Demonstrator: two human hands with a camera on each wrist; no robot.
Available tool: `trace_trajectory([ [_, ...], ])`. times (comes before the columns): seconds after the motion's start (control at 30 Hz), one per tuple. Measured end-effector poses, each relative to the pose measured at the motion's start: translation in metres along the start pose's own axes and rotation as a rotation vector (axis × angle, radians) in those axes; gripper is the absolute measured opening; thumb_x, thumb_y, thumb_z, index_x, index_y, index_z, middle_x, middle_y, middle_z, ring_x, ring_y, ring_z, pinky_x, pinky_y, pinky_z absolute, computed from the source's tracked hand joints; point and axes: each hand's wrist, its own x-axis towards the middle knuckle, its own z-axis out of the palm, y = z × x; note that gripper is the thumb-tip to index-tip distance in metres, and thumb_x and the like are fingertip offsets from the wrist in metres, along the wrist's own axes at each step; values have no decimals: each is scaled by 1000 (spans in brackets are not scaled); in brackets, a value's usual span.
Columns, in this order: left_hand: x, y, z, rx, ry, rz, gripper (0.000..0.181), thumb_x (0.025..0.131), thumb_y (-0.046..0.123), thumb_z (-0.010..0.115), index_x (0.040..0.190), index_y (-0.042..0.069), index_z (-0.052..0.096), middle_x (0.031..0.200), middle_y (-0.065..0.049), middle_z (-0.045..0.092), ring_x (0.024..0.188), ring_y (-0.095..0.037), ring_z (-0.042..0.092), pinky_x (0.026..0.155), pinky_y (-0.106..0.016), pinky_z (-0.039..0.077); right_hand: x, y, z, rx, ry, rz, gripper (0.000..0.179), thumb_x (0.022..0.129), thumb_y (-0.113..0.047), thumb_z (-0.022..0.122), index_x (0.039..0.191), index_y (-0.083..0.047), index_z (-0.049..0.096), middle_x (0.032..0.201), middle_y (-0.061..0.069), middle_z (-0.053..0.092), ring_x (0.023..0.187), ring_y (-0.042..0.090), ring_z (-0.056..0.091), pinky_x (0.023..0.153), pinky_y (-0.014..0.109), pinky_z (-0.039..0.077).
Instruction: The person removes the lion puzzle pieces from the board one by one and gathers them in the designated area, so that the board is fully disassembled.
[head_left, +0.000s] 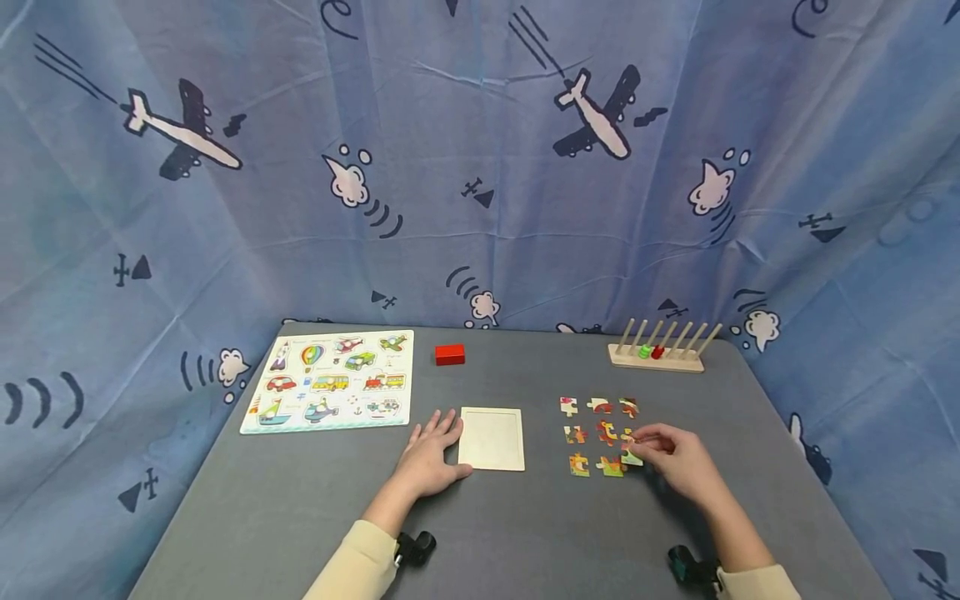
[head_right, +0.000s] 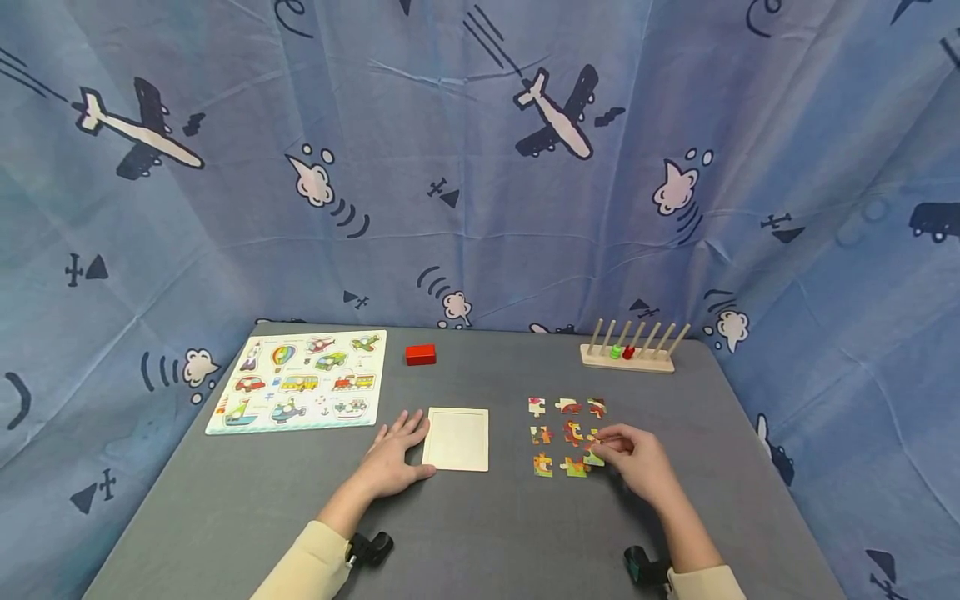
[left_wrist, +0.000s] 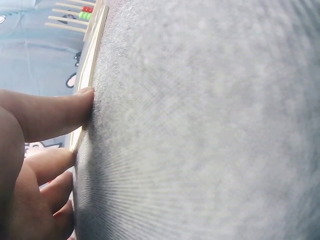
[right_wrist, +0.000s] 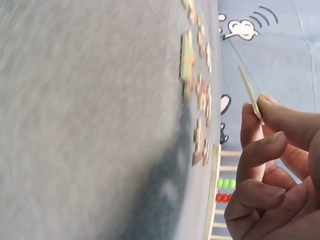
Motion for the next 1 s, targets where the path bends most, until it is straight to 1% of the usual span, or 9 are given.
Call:
trace_trajectory([
  [0.07,0,0,0,-1,0,0,81,87,38,77,154,8,43,165,-9,29,156,-34,18,125,-59,12,0,4,-2,-5,-10,12,31,94,-28,73,114,-4,72,96,7,77,76,15,65,60,26,50],
  [0.17,0,0,-1,1,-2,-1,81,87,38,77,154,8,43,165,-9,29,156,-34,18,125,-59,12,0,9,-4,-9,-30,14,31,94,-26,73,115,-2,72,93,7,76,72,13,61,58,26,48],
  [0.27,0,0,-1,4,-3,-3,81,87,38,77,154,8,43,165,-9,29,156,-34,18,125,-59,12,0,14,-5,-9,-43,18,29,93,-24,74,112,-1,72,91,8,77,69,13,60,57,26,47],
  [0.37,1,0,-2,6,-3,-4,81,87,39,77,154,9,43,165,-8,29,156,-33,18,125,-59,12,1,18,-5,-24,-49,25,26,92,-22,75,109,-1,72,89,8,76,71,13,62,59,26,47],
  [0.5,0,0,-2,3,-7,-4,81,87,39,77,154,9,43,166,-9,29,156,-34,17,125,-59,12,2,23,-3,-68,-52,47,23,91,-19,76,105,-1,72,87,6,75,74,14,64,62,28,48],
  [0.6,-1,0,-2,-4,-11,-7,81,87,38,77,154,8,43,166,-8,29,156,-34,17,125,-58,11,4,26,-3,-118,-47,47,20,91,-19,76,102,-3,73,86,3,74,75,14,63,65,30,48],
  [0.77,-1,0,-3,-5,-7,-8,81,87,38,77,154,8,43,166,-8,29,156,-33,17,125,-58,11,7,27,-4,-206,-29,26,18,91,-22,76,98,-6,75,82,0,67,74,14,56,67,32,43],
  [0.9,0,0,-3,-5,-9,-7,81,87,38,77,154,8,43,166,-9,29,156,-33,17,125,-58,11,6,24,-6,-229,-14,26,22,92,-25,75,101,-5,74,83,1,65,75,14,54,65,31,42],
  [1.0,0,0,-4,-13,-18,0,82,87,37,77,154,6,42,165,-10,29,156,-34,17,125,-59,11,5,19,-9,-225,-8,3,24,94,-26,72,103,-4,74,86,3,67,75,13,55,63,30,44],
])
